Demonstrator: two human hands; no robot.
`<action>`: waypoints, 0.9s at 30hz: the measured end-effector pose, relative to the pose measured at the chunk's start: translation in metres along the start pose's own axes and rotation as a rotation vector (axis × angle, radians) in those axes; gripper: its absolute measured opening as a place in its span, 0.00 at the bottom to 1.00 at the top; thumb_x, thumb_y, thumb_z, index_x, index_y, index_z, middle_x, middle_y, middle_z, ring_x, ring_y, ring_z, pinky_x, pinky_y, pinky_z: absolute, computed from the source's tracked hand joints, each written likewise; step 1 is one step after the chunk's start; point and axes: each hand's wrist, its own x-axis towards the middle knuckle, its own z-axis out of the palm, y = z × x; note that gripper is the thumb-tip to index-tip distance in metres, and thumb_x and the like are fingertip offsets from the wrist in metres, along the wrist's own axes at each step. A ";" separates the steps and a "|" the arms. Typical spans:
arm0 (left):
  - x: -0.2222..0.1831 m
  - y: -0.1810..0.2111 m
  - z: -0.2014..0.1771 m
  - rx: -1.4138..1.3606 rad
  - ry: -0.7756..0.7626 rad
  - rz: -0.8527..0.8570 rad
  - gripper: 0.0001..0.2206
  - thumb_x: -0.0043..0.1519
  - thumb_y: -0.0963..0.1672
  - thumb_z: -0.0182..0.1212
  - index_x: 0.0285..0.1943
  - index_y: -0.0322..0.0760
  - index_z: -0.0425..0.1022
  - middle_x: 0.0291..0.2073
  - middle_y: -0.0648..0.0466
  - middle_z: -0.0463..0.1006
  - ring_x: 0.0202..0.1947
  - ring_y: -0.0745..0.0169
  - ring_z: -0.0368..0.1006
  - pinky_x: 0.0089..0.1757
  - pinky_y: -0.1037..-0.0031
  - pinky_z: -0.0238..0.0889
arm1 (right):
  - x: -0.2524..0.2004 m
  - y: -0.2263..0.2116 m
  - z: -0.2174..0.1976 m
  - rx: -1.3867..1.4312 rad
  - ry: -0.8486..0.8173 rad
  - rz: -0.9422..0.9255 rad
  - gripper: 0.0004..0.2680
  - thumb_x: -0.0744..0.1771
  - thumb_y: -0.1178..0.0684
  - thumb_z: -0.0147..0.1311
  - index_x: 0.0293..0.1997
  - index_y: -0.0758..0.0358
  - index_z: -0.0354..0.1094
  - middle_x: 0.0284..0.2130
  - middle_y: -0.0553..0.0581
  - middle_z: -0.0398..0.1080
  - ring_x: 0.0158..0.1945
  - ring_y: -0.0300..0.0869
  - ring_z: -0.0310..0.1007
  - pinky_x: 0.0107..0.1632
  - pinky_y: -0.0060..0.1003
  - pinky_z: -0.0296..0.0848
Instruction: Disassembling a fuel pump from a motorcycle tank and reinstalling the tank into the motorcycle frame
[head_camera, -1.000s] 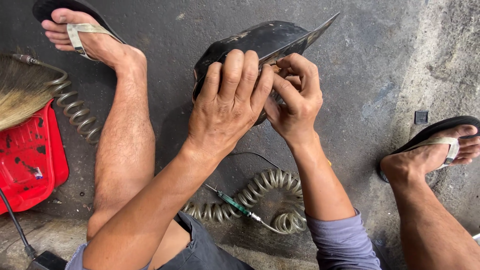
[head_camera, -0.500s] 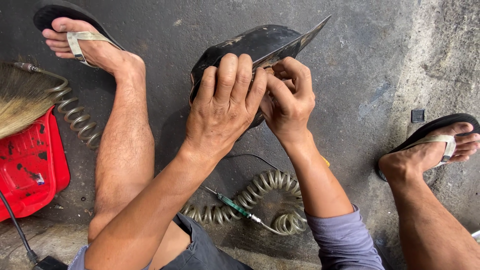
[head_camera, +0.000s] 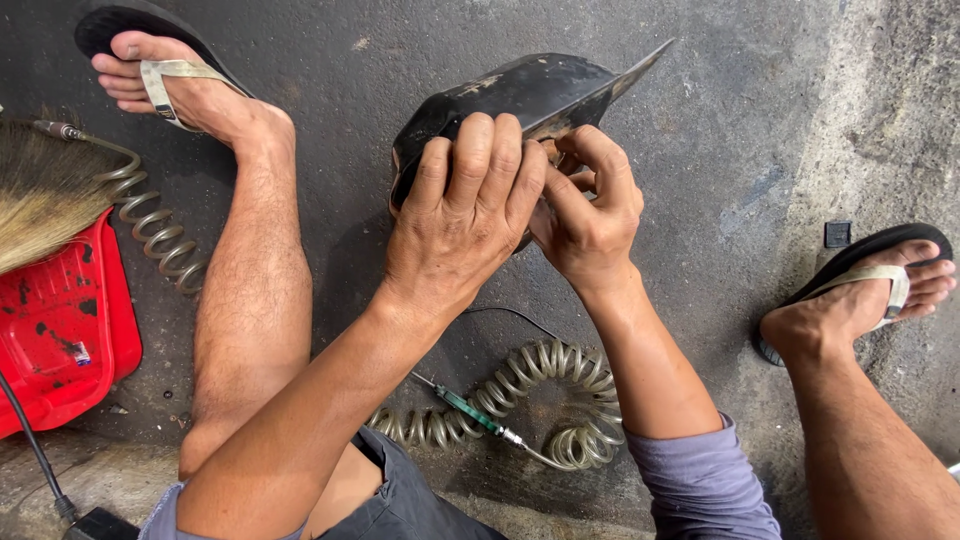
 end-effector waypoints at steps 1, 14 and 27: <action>-0.001 0.000 0.001 -0.005 0.002 0.002 0.17 0.64 0.43 0.70 0.60 0.42 0.72 0.57 0.50 0.69 0.58 0.57 0.63 0.53 0.69 0.59 | -0.001 -0.003 -0.007 -0.005 -0.001 0.001 0.07 0.64 0.67 0.70 0.41 0.71 0.77 0.47 0.65 0.65 0.37 0.44 0.72 0.31 0.32 0.76; -0.005 -0.021 0.011 -0.177 0.014 -0.074 0.14 0.58 0.40 0.70 0.51 0.44 0.77 0.57 0.45 0.63 0.58 0.48 0.60 0.53 0.65 0.61 | -0.235 0.066 -0.036 -0.330 -1.058 0.667 0.10 0.70 0.57 0.40 0.32 0.67 0.66 0.27 0.59 0.68 0.24 0.47 0.69 0.31 0.46 0.75; -0.006 -0.015 0.023 -0.217 0.126 -0.027 0.04 0.64 0.41 0.62 0.45 0.40 0.73 0.48 0.41 0.71 0.55 0.41 0.66 0.50 0.60 0.63 | -0.246 0.088 -0.014 -0.471 -1.150 0.771 0.08 0.64 0.61 0.47 0.31 0.60 0.76 0.25 0.61 0.78 0.34 0.58 0.83 0.36 0.49 0.81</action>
